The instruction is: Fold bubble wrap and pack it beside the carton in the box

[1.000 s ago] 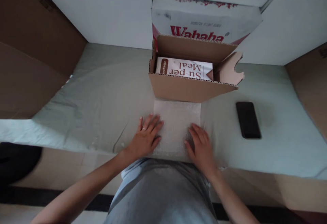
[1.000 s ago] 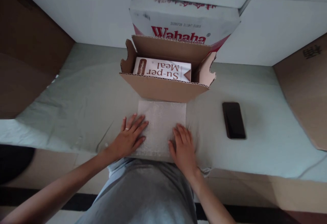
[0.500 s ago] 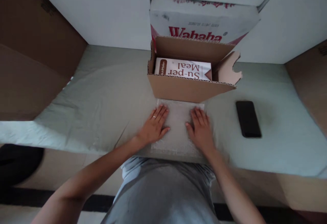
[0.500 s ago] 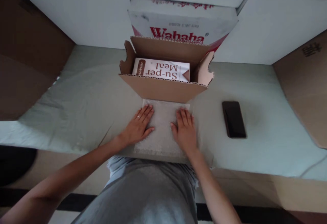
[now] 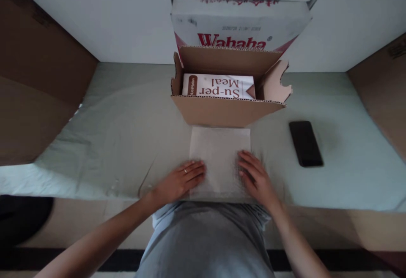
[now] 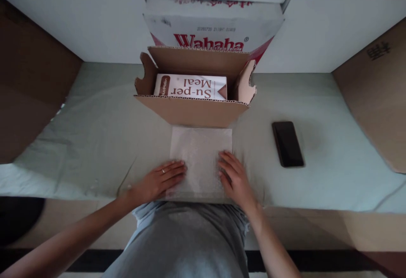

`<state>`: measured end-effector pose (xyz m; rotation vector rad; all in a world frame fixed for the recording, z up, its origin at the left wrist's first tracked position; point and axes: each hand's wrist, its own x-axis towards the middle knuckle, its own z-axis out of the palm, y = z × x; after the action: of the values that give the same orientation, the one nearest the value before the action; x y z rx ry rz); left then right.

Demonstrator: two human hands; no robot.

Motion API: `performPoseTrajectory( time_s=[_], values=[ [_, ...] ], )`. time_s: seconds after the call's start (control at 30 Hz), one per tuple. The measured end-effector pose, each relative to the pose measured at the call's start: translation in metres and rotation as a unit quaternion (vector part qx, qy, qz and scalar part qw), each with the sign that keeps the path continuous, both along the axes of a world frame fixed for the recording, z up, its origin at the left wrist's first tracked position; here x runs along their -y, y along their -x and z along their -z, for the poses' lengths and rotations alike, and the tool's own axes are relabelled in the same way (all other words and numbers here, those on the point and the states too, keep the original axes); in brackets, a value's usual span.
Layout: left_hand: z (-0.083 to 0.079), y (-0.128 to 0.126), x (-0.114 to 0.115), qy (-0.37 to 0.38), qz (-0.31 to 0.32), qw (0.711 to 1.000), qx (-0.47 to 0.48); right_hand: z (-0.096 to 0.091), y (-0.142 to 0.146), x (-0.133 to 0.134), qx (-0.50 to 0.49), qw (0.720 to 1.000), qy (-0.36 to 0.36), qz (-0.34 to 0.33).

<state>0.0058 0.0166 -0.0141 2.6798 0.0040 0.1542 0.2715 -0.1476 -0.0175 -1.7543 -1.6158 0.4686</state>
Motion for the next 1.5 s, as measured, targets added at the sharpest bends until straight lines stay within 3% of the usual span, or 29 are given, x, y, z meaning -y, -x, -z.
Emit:
performPoseTrajectory(
  time_s=[0.1, 0.27, 0.37, 0.53, 0.67, 0.87, 1.03, 1.3, 1.5],
  values=[
    [0.000, -0.007, 0.004, 0.079, -0.083, 0.992, 0.051, -0.009, -0.011, 0.013, -0.048, 0.999, -0.003, -0.002],
    [-0.010, -0.014, 0.003, 0.203, -0.188, 0.957, 0.087, -0.014, -0.020, 0.026, -0.021, 0.999, 0.047, -0.014],
    [-0.011, -0.016, 0.002, 0.216, -0.206, 0.950, 0.091, -0.007, -0.013, 0.021, -0.049, 0.999, 0.017, 0.018],
    [-0.004, -0.018, 0.003, 0.196, -0.307, 0.929, 0.074, 0.011, 0.000, 0.007, -0.069, 0.978, 0.009, 0.195],
    [0.003, -0.024, 0.004, 0.160, -0.393, 0.905, 0.041, 0.014, 0.001, 0.001, 0.010, 0.982, -0.015, 0.188],
    [0.010, -0.028, 0.002, 0.044, -0.362, 0.929, 0.063, 0.012, -0.007, -0.002, 0.078, 0.993, -0.048, 0.078],
    [0.011, -0.027, -0.003, 0.007, -0.334, 0.938, 0.090, 0.009, -0.006, -0.006, 0.100, 0.991, -0.029, 0.089],
    [0.000, -0.013, -0.001, -0.011, -0.256, 0.966, 0.039, 0.000, -0.007, -0.008, 0.084, 0.992, 0.016, 0.089],
    [0.007, -0.008, 0.006, -0.052, -0.257, 0.962, 0.080, -0.004, -0.006, -0.002, 0.036, 0.994, 0.039, 0.091]
  ],
)
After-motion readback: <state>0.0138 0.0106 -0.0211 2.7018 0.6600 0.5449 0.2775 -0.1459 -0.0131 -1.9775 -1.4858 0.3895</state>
